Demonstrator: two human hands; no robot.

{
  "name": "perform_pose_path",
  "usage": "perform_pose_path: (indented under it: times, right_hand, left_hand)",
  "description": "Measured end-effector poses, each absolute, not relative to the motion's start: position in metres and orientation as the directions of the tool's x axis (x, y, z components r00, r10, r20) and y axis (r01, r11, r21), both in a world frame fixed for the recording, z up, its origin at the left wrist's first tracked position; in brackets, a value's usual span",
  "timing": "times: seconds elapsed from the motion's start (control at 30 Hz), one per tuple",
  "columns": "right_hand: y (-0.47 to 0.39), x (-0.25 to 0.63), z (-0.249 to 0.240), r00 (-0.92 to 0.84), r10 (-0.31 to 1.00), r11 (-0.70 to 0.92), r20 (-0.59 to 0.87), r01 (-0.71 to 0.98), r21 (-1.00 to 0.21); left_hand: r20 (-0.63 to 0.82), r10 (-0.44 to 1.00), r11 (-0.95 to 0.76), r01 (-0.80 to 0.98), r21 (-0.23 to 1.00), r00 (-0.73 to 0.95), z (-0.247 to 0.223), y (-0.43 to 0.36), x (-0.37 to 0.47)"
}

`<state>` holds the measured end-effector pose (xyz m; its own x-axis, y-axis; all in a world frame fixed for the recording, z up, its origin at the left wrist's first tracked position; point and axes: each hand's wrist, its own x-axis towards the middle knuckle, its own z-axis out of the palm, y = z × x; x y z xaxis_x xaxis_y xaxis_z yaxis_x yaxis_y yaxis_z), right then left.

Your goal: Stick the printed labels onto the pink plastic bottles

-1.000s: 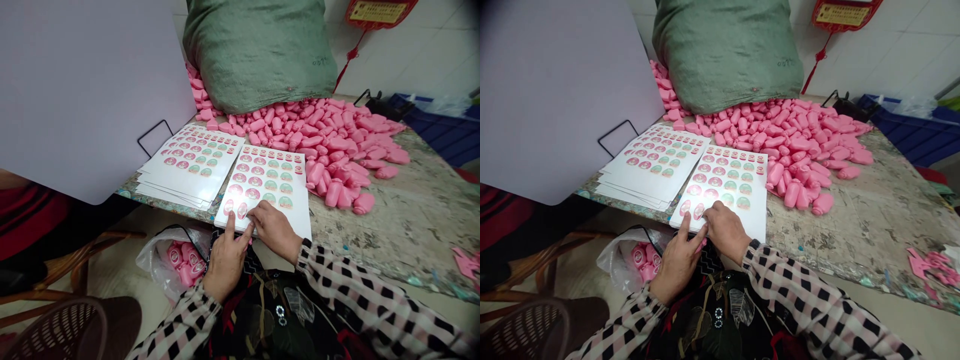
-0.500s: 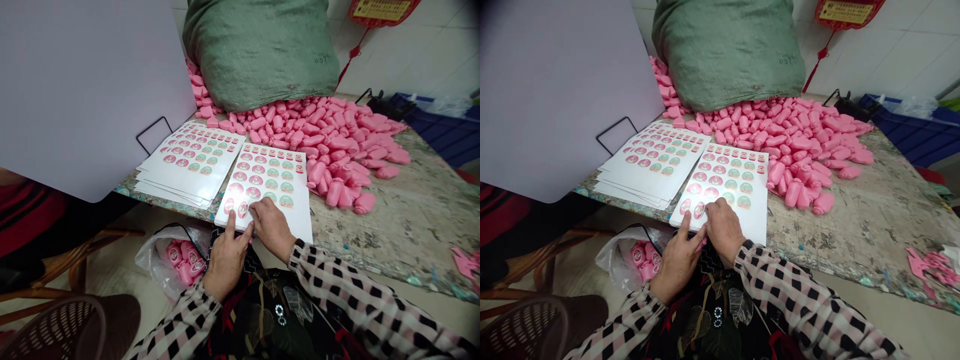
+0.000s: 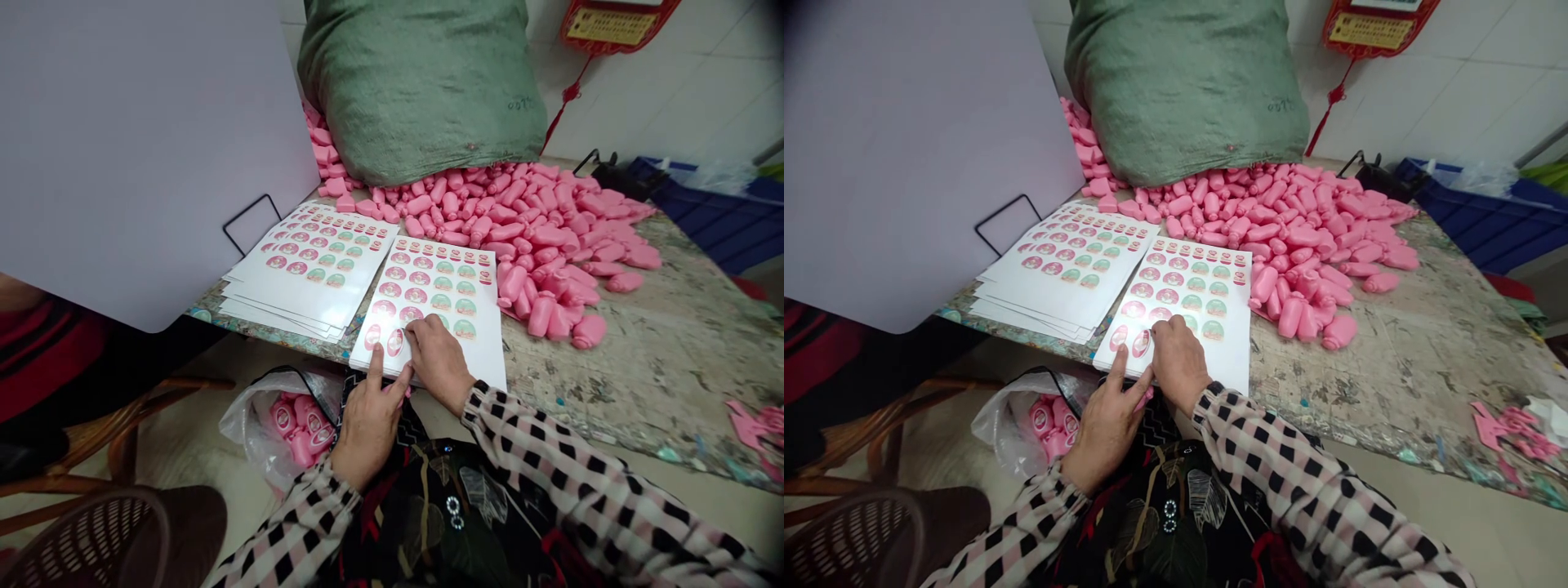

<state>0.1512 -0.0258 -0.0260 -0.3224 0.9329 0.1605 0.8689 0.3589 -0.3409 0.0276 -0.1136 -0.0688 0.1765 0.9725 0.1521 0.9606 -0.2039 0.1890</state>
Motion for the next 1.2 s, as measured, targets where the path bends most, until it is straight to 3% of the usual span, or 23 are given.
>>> perform_pose_path:
  times: [0.77, 1.03, 1.2]
  right_hand:
    - [-0.025, 0.151, -0.016, -0.273, 0.959, 0.282, 0.077, 0.891, -0.356]
    - [-0.019, 0.148, -0.013, -0.208, 0.978, 0.189, 0.015, 0.856, -0.480]
    - [-0.015, 0.149, 0.005, -0.197, 0.977, 0.210, 0.080, 0.843, -0.495]
  left_hand:
    - [0.151, 0.979, -0.168, 0.966, 0.196, 0.140, -0.062, -0.115, 0.029]
    - [0.122, 0.986, -0.133, 0.982, 0.133, 0.117, -0.058, -0.115, 0.027]
    - [0.126, 0.984, -0.136, 0.984, 0.111, 0.122, -0.058, -0.115, 0.027]
